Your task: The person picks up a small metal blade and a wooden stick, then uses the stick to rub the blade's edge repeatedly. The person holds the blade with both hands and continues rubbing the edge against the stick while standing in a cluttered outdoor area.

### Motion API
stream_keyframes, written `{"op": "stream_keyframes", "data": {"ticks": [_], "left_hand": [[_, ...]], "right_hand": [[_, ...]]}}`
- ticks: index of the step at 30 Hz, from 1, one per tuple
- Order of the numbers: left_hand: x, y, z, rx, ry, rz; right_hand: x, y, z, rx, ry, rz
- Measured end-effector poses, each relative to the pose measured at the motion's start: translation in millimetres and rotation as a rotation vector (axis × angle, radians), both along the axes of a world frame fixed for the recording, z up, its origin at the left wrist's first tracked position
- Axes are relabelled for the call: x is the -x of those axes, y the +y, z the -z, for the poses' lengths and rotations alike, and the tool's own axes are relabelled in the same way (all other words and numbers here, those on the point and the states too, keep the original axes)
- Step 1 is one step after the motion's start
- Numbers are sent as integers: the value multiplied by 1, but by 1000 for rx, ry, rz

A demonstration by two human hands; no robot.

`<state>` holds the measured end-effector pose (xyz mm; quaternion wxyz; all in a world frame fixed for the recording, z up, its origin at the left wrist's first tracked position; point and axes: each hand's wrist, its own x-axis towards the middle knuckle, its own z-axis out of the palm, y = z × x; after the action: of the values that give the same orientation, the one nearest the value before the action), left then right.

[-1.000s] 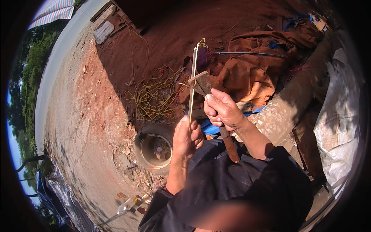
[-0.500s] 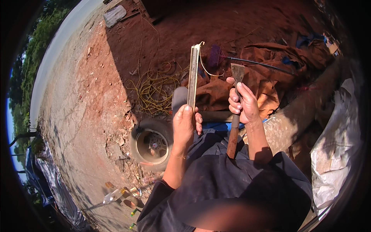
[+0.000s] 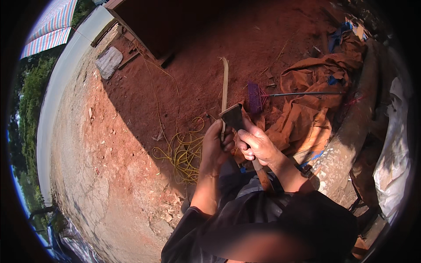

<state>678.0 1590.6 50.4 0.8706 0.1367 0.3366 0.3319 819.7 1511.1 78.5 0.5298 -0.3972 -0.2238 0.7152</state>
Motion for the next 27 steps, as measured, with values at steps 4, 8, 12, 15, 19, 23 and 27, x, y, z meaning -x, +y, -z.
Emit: {"op": "stream_keyframes", "data": {"ticks": [4,8,12,15,19,23,27], "left_hand": [[32,115,-23,-80,59,45],[37,196,-54,-98,201,88],[38,246,-81,-142,148,104],[32,274,-93,-227,164,134],[20,302,-105,-297,308,244],[9,315,-107,-178,247,322],[-16,365,-99,-250,183,353]], "right_hand": [[38,114,-18,71,39,3],[58,180,-41,43,82,26],[65,222,-60,-21,83,90],[62,246,-68,-89,35,111],[53,274,-70,-117,3,152],[28,306,-68,-75,34,332],[3,344,-65,-94,60,307]]}}
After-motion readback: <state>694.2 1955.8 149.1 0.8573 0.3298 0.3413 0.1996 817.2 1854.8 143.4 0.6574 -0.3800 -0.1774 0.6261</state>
